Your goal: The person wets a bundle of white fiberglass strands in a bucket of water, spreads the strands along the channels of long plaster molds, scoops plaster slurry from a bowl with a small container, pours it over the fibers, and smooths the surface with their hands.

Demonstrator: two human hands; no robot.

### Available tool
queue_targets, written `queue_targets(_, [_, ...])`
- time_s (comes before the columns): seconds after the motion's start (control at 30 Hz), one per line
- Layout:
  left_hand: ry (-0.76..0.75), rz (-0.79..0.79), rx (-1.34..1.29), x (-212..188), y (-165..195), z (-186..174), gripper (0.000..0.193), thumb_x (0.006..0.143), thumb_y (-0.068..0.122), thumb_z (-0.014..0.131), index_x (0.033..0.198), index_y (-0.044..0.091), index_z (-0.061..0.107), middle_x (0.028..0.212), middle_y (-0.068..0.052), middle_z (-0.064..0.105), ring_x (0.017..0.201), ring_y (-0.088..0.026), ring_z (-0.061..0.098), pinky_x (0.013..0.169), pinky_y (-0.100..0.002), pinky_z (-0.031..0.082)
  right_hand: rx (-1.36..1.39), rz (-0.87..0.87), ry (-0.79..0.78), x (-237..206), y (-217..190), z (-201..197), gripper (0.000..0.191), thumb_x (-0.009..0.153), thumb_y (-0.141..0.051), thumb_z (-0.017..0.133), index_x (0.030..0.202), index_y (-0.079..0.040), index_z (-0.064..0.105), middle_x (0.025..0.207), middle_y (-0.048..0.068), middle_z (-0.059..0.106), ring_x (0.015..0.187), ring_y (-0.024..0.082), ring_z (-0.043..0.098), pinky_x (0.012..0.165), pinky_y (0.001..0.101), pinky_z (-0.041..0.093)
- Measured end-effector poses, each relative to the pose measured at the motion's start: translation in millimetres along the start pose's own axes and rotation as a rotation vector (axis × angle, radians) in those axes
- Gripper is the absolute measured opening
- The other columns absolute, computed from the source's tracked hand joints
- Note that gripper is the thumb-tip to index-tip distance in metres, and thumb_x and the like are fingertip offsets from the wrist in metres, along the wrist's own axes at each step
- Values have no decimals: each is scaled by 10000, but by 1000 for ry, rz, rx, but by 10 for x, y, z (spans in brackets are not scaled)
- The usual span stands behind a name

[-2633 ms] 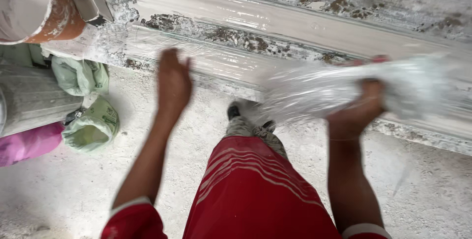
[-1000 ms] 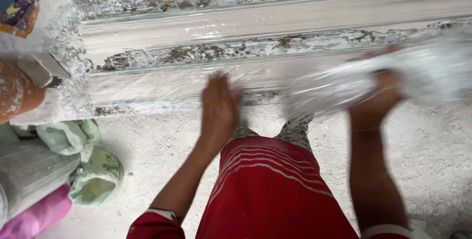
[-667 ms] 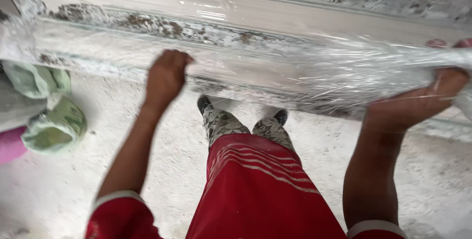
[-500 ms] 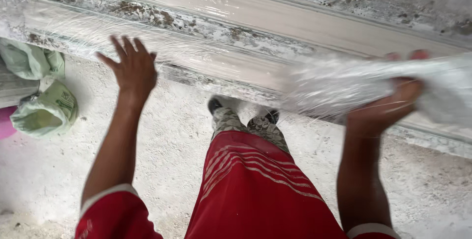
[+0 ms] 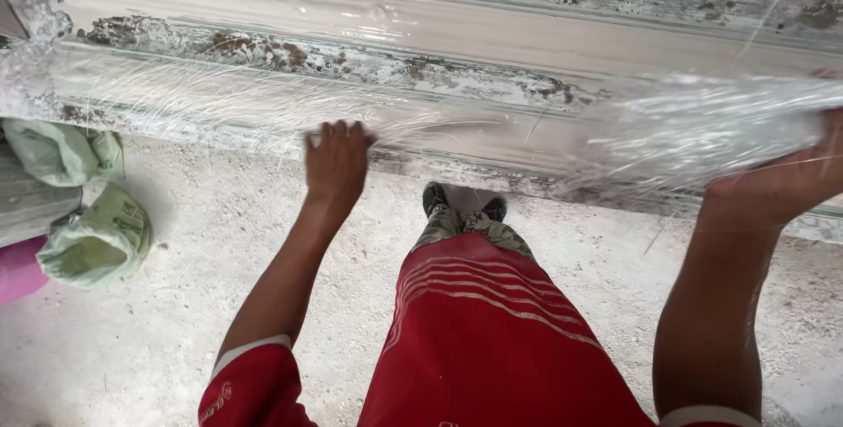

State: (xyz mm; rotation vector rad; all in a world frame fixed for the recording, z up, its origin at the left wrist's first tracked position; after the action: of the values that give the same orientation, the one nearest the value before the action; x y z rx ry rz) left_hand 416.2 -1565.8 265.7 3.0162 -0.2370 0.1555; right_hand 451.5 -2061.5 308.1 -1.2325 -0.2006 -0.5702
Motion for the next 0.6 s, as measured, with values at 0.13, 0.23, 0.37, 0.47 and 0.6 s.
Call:
queue_targets(0.13, [73,-50,-266,-54,446,-326,378,1108,186,532,1337,-114,554,1348,-312,567,1250,-466,557,1061,-600,436,-31,204,344,-560,347,98,553,1169,-376,371,1507,32,533,1336,216,628,1185,278,647,1014,399,654])
queue_targets(0.23, [-8,75,-834,-273,1157,-330,259,1064,138,566,1246,-44,592,1170,-262,641,1066,-421,639,912,-526,534,44,237,369,-777,330,308,494,1181,-331,394,1520,10,504,1261,192,590,1088,270,616,948,412,646])
queue_targets(0.37, [229,285,-855,-289,1073,-138,92,1090,52,521,1123,52,607,1059,-135,698,943,-292,715,750,-385,627,155,246,399,-623,-17,549,428,1197,-273,428,1538,-17,466,1160,161,539,957,261,575,860,428,636])
queue_targets(0.47, [-134,122,-541,-65,728,246,115,1067,103,595,1050,13,664,916,-180,696,809,-312,677,689,-480,549,181,357,632,-314,-483,321,509,1104,-291,296,1431,44,497,1193,214,623,1025,298,699,855,434,661])
queue_targets(0.6, [158,156,-58,39,743,107,341,969,258,557,1166,-15,611,1146,-235,666,1090,-384,645,899,-564,462,23,254,456,-174,-674,255,511,1112,-307,300,1426,41,505,1208,214,625,1051,302,692,887,439,649])
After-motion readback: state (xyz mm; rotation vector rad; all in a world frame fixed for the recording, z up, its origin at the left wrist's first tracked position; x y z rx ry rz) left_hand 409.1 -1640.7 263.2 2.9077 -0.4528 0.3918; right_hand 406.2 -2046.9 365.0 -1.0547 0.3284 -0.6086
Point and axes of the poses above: each hand's wrist, its own x-axis towards the middle knuckle, its own z-axis out of the palm, y = z × x, the point moved 4 cm from there along x, towards the middle knuckle
